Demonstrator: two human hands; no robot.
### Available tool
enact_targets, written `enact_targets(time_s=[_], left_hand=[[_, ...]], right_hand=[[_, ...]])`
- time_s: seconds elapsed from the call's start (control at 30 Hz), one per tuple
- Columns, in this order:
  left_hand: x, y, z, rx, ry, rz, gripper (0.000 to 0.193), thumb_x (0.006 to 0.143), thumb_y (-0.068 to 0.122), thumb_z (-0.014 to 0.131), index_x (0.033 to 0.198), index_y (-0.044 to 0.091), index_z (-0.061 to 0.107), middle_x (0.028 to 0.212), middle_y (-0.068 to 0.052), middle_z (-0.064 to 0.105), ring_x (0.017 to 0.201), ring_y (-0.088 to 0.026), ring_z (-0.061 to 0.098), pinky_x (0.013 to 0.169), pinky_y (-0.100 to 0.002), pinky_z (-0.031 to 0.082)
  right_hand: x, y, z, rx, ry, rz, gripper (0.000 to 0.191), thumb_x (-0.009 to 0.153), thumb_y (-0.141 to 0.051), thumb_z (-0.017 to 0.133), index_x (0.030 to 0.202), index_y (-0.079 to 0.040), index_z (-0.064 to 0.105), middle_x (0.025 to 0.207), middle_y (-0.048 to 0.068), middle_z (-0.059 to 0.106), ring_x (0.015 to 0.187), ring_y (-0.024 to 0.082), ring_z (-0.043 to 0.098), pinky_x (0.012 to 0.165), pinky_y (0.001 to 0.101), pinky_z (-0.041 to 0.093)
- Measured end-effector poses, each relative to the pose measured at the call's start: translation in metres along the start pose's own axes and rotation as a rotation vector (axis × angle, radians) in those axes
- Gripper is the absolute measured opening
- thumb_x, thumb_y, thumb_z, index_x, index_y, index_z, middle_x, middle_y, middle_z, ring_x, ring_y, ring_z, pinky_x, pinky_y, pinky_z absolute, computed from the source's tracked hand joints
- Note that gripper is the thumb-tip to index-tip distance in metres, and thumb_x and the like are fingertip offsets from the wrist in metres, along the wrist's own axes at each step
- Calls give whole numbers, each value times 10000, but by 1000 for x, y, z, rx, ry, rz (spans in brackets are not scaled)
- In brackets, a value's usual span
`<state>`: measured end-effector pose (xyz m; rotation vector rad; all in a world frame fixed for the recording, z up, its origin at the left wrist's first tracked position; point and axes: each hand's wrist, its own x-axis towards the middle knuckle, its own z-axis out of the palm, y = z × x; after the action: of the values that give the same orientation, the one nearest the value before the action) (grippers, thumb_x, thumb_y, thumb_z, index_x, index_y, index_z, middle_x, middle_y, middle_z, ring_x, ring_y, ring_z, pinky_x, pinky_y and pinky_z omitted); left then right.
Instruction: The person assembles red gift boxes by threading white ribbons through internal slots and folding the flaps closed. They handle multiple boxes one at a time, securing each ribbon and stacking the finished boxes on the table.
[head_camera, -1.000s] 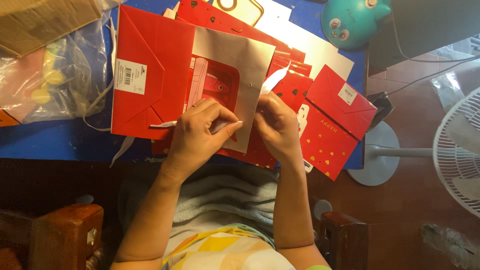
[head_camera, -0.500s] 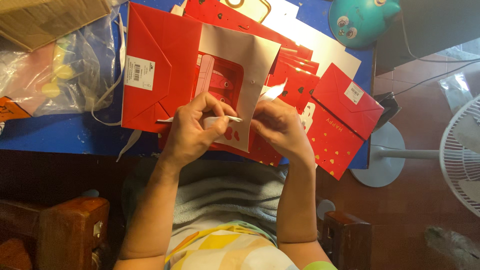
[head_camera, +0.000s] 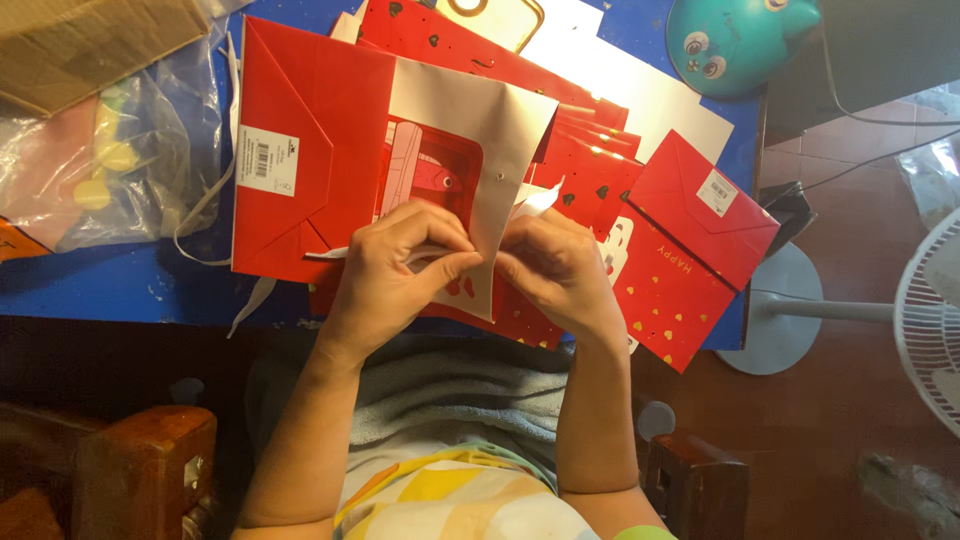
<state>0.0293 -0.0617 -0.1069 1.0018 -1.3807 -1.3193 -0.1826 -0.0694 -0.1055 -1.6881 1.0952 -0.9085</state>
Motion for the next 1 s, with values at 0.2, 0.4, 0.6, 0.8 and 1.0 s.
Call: enact_targets(time_s=[0.2,0.4,0.6,0.8,1.0], left_hand=[[2,-12,-3,13,22,-2,111,969,46,733,1001,-13,644,971,-70,744,915,-95,696,852,-255,606],[-1,-9,-6,-155,-1,-23,138,1013,67,709,1058,3,595,1044,-70,756,997,-93,711,906,-255,614],[-11,4,0,211,27,123,116,906,53,800,963,8,710,965,-61,700,873,-107,684,734,-257,577],[-19,2,1,13,61,40,105,979,60,741,1008,-6,665,964,-43,747,911,-97,705,831,-251,595],[-27,9,4,-34,63,63,115,1019,63,719,1074,13,631,1001,-49,760,950,-93,719,862,-252,610]], right_hand=[[6,-3,0,0,22,-33,117,923,17,757,1011,-2,683,985,50,667,892,111,658,769,253,533],[2,-7,3,-28,40,-51,116,917,24,758,995,-3,677,957,52,653,855,122,651,738,256,523],[-7,-15,8,-70,64,-61,122,914,23,759,1004,-6,682,956,46,653,866,119,655,747,258,525],[-13,-22,10,-25,56,-91,120,925,39,743,1014,-2,674,972,46,645,913,123,646,801,264,528],[-21,-23,14,3,68,-106,130,923,57,733,1026,2,674,967,42,633,916,125,632,807,269,529]])
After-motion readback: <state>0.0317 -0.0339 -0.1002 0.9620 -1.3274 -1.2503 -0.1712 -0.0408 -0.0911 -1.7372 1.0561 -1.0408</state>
